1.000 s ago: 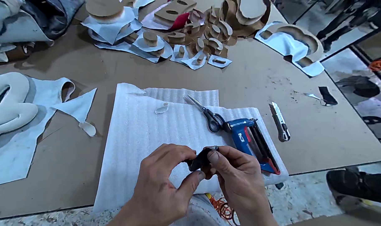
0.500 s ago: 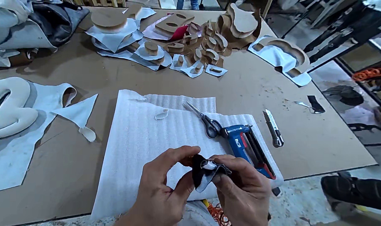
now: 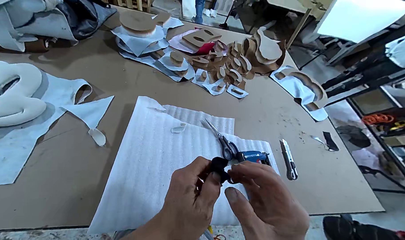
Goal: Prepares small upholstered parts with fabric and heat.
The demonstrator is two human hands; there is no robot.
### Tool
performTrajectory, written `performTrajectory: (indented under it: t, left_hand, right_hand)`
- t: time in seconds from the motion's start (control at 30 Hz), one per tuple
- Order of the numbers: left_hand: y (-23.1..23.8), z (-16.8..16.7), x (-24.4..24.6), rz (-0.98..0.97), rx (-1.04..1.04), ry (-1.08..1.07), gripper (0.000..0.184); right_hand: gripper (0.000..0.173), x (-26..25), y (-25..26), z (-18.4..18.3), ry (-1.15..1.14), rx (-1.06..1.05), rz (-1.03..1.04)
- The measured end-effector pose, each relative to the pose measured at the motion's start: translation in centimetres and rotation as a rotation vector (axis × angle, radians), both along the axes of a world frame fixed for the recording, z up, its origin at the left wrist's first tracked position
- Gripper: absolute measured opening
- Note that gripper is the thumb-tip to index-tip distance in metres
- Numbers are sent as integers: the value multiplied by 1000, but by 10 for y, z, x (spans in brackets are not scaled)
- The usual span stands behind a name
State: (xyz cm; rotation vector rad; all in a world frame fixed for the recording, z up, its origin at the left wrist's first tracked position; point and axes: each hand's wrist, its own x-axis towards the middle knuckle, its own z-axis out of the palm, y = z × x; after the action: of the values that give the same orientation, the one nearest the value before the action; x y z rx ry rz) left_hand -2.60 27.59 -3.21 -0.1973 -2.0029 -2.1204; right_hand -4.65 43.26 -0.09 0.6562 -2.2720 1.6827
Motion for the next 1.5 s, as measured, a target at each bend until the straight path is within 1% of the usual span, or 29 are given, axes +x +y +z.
performTrajectory:
  t: [0.1, 0.23, 0.27, 0.33, 0.4, 0.47, 0.57, 0.63, 0.7, 0.73, 0.77, 0.8, 0.83, 0.87, 0.9, 0.97, 1.03, 1.07, 1.1, 1.17, 1.27, 1.37, 1.5]
  left_hand:
    - [-3, -3, -3, 26, -51, 29, 29]
    - [-8, -10, 1, 93, -239, 47, 34]
    - [-9, -11, 1, 71, -237, 37, 36]
    - [-11, -13, 1, -13, -147, 26, 40]
    - [-13, -13, 0, -50, -75, 33, 46]
    - [-13, -12, 2, -15, -76, 38, 48]
    - [-13, -10, 3, 43, -118, 71, 41]
    - [-10, -9, 5, 117, -208, 109, 34]
    - [-9, -4, 6, 212, -361, 141, 31]
    - [-9, -1, 6, 246, -433, 146, 32]
    - [-9, 2, 6, 265, -491, 153, 35]
    - [-10, 4, 7, 266, -531, 167, 37]
    - [-9, 5, 9, 262, -558, 182, 36]
    - [-9, 7, 10, 257, -579, 195, 35]
    - [-7, 8, 12, 249, -594, 203, 34]
    - [-6, 9, 13, 223, -585, 211, 32]
    - [-7, 7, 15, 184, -512, 208, 36]
    - [-8, 3, 15, 204, -477, 226, 39]
    - [-8, -1, 15, 251, -469, 257, 39]
    - [-11, -7, 14, 343, -514, 337, 34]
    - [-15, -9, 13, 465, -550, 418, 19]
    - [-17, -8, 14, 462, -534, 372, 19]
    - [-19, -5, 15, 374, -399, 226, 22]
  right_hand:
    - [25, -5, -8, 7, 3, 35, 41]
    - [12, -4, -19, 0, 40, 52, 48]
    - [10, -4, -22, -1, 44, 51, 40]
    - [9, -5, -25, -2, 42, 57, 35]
    - [10, -5, -27, -3, 42, 48, 41]
    - [12, -4, -27, -4, 48, 40, 44]
    - [15, -1, -27, -4, 71, 62, 25]
    - [17, 1, -26, -5, 56, 48, 18]
    - [19, 5, -26, -3, -31, -4, 25]
    - [21, 6, -25, 0, -97, -35, 33]
    - [26, 7, -24, 4, -163, -54, 38]
    - [32, 8, -23, 6, -210, -67, 45]
    - [35, 7, -23, 6, -226, -78, 49]
    - [33, 6, -23, 5, -223, -95, 53]
    - [26, 5, -23, 3, -214, -123, 59]
    - [13, 6, -27, 0, -192, -192, 68]
    - [8, 6, -30, -2, -193, -272, 65]
    - [7, 6, -31, -2, -198, -314, 57]
    - [6, 5, -31, -2, -208, -348, 46]
    - [7, 3, -32, -2, -230, -390, 35]
    - [9, 2, -34, -6, -282, -440, 34]
    - [8, 0, -34, -8, -277, -428, 37]
    - [5, -2, -33, -9, -258, -418, 54]
